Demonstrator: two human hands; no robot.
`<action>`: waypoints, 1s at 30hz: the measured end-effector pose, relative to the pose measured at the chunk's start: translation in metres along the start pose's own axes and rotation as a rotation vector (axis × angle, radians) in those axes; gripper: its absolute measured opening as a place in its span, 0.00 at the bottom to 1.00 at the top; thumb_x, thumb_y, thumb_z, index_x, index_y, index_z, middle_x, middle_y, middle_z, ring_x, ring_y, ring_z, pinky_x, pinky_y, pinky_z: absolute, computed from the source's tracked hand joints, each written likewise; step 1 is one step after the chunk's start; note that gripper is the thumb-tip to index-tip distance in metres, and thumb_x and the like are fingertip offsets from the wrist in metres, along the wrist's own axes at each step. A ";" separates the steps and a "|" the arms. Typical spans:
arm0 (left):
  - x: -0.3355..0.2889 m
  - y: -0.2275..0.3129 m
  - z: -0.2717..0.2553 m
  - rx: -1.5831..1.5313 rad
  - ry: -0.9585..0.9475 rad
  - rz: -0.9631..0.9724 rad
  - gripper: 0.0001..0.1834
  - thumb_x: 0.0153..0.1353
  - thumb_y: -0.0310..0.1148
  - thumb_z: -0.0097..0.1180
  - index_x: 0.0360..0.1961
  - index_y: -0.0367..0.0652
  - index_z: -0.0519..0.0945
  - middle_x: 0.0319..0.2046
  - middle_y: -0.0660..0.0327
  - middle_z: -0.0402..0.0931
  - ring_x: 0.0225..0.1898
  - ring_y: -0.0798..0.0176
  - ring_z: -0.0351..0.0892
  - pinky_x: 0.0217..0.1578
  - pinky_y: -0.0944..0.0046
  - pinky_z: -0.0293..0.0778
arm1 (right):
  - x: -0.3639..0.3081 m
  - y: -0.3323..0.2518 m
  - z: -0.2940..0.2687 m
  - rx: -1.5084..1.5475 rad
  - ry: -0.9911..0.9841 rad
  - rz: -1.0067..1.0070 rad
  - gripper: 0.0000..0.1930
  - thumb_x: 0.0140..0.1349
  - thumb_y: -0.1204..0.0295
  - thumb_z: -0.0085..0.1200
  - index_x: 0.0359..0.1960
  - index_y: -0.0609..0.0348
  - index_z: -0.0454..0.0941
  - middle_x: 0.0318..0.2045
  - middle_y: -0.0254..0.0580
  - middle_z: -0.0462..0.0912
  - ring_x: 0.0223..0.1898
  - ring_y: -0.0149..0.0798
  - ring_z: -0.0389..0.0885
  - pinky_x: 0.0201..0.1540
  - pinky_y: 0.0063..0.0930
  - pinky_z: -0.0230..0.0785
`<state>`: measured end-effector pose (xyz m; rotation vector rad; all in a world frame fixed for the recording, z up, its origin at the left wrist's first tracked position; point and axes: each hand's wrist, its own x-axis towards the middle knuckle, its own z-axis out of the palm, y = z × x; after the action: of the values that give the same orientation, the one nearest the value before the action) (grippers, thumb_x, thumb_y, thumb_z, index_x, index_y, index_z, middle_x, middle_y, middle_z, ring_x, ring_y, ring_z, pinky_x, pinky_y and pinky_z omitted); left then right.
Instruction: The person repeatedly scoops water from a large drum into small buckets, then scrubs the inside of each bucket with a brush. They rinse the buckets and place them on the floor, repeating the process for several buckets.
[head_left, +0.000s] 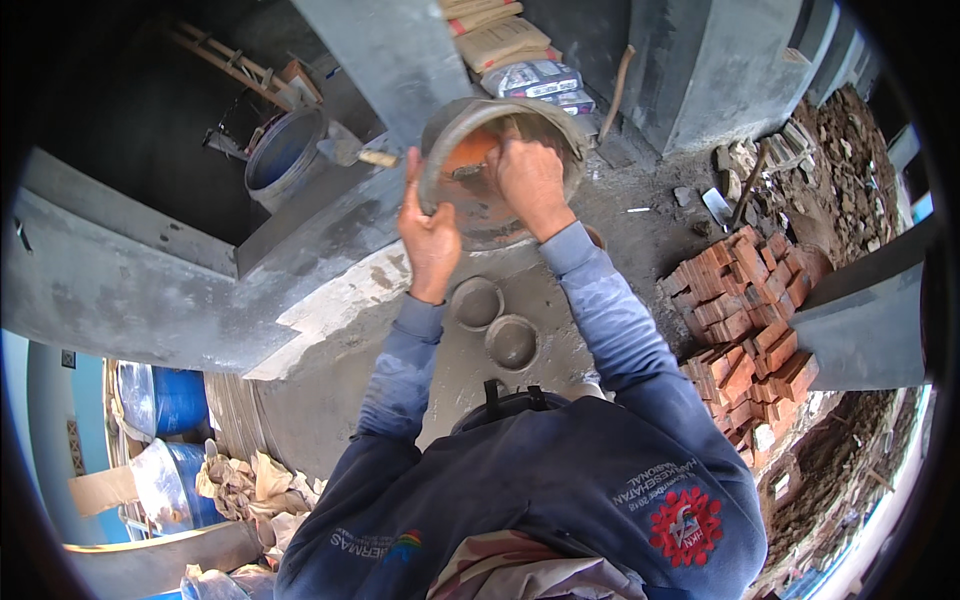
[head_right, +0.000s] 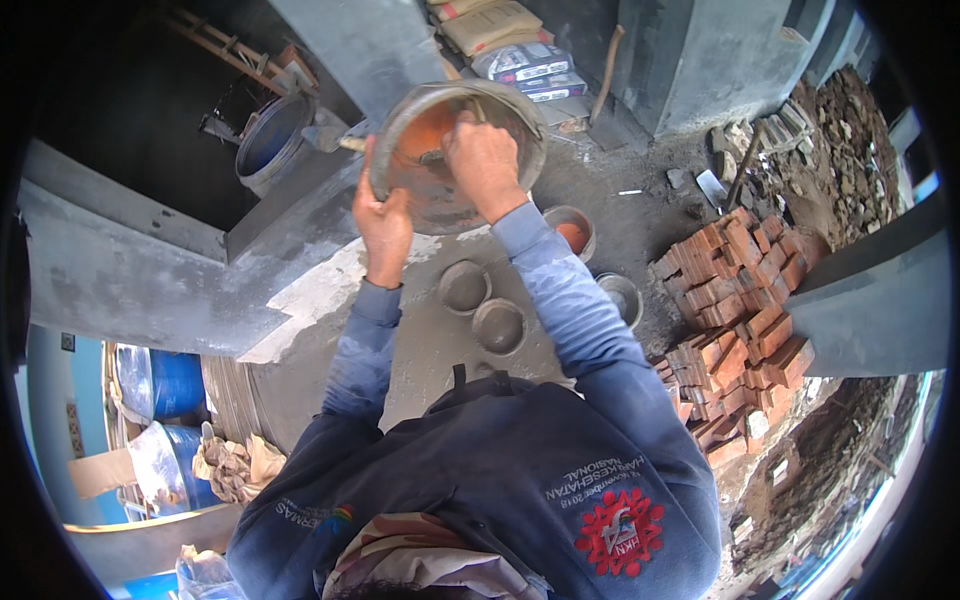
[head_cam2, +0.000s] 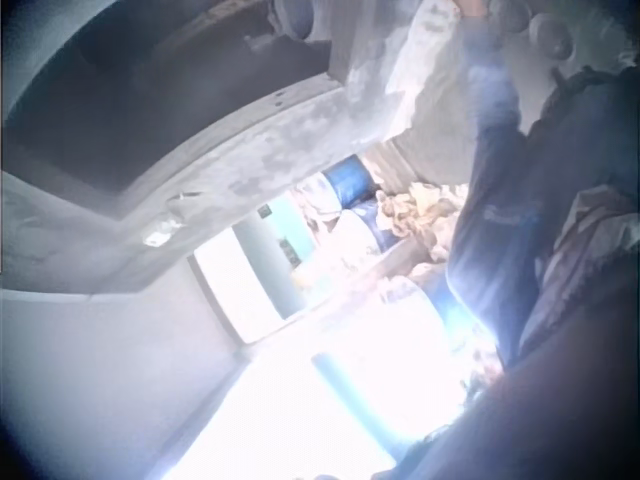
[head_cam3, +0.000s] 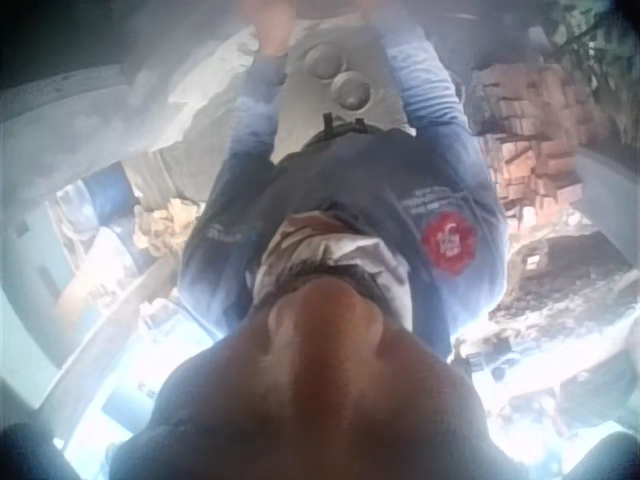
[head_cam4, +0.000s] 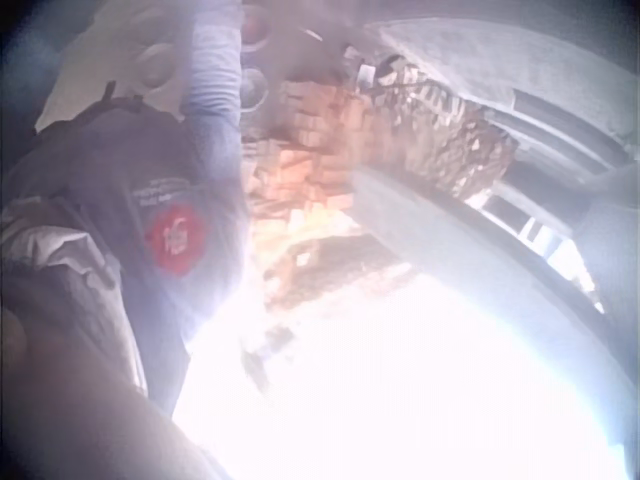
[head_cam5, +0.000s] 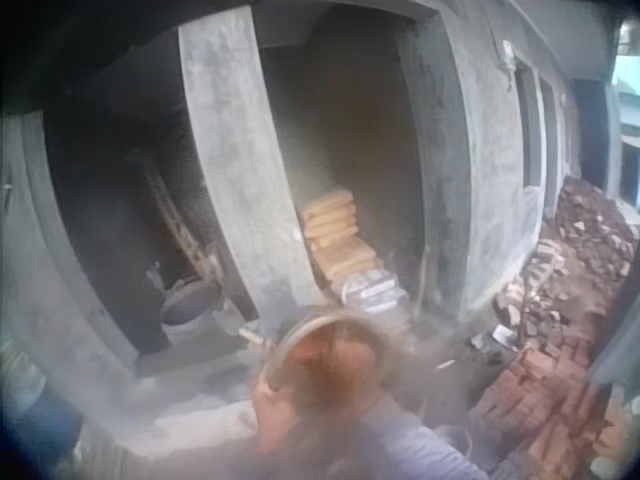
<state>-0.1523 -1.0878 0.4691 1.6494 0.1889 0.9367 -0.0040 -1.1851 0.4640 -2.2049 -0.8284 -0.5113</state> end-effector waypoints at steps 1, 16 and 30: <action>0.000 -0.003 -0.016 0.032 -0.015 0.052 0.38 0.57 0.10 0.43 0.73 0.30 0.68 0.79 0.52 0.61 0.69 0.62 0.72 0.63 0.68 0.70 | 0.001 -0.012 0.016 0.012 -0.007 0.052 0.16 0.67 0.66 0.58 0.35 0.74 0.81 0.28 0.66 0.87 0.30 0.62 0.89 0.34 0.52 0.84; 0.017 -0.048 -0.142 0.141 0.109 0.219 0.36 0.56 0.11 0.42 0.70 0.29 0.73 0.79 0.49 0.63 0.74 0.60 0.68 0.65 0.67 0.70 | -0.002 -0.125 0.115 1.075 -0.305 0.738 0.20 0.68 0.60 0.55 0.35 0.71 0.84 0.28 0.71 0.85 0.32 0.71 0.87 0.42 0.60 0.81; 0.019 -0.057 -0.170 0.114 0.233 0.089 0.36 0.56 0.10 0.42 0.69 0.31 0.75 0.79 0.51 0.63 0.75 0.55 0.69 0.70 0.61 0.67 | -0.020 -0.097 0.127 0.788 -0.665 0.548 0.15 0.70 0.66 0.52 0.35 0.65 0.86 0.19 0.44 0.82 0.18 0.35 0.82 0.23 0.35 0.76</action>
<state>-0.2314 -0.9313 0.4286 1.6607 0.3343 1.2050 -0.0717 -1.0467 0.4149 -1.7042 -0.5466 0.7401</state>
